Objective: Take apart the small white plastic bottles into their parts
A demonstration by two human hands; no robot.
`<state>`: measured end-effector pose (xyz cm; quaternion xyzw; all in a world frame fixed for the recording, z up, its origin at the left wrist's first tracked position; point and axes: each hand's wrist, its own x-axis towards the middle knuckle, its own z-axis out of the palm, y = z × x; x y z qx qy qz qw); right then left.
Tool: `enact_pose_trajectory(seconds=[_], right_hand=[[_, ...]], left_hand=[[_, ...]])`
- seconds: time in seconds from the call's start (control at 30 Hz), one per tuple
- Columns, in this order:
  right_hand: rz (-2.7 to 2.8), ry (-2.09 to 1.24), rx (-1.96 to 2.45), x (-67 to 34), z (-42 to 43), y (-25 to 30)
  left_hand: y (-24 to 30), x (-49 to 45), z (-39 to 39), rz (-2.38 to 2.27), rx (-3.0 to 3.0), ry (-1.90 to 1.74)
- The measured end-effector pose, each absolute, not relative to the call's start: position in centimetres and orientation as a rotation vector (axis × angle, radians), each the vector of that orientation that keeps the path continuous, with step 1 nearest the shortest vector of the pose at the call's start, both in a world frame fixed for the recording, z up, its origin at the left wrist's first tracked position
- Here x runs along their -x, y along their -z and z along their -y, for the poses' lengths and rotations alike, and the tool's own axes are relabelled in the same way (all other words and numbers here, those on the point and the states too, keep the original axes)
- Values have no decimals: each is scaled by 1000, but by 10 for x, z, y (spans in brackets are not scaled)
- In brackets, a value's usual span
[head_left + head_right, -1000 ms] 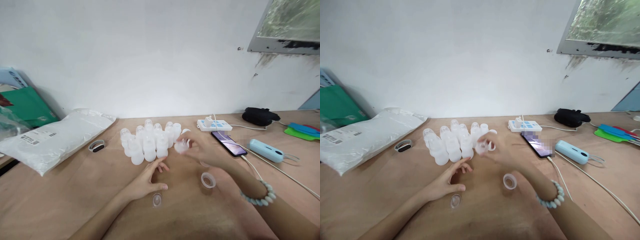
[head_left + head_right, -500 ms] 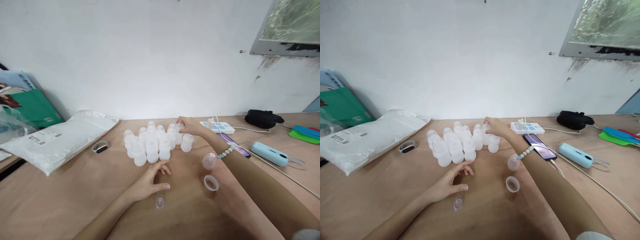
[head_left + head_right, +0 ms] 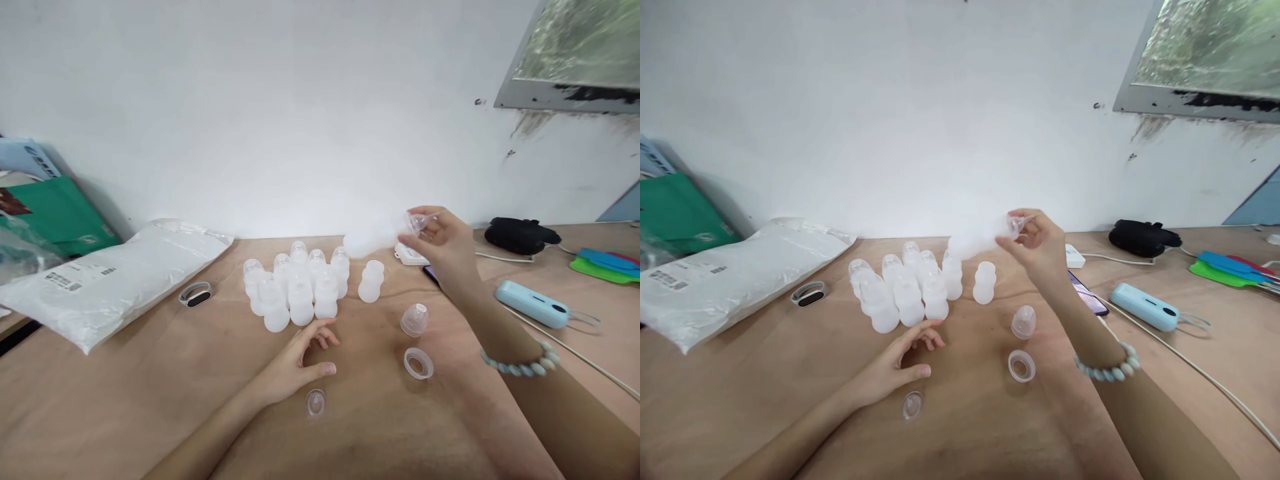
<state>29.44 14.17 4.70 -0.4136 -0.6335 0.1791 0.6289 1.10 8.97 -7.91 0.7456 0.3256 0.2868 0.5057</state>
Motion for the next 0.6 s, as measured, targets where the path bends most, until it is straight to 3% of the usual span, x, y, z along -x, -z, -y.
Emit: enact_pose_trajectory(seconds=[0.2,0.37,0.6], right_hand=[[1518,-826,866,-263,-81,5],[1599,-1041,843,-255,-77,38],[1855,-959,773,-262,-82,32]], left_hand=[[79,-16,-89,-591,-1583,-878],[73,-17,-86,-710,-1378,-825],[75,-17,-89,-681,-1201,-719]])
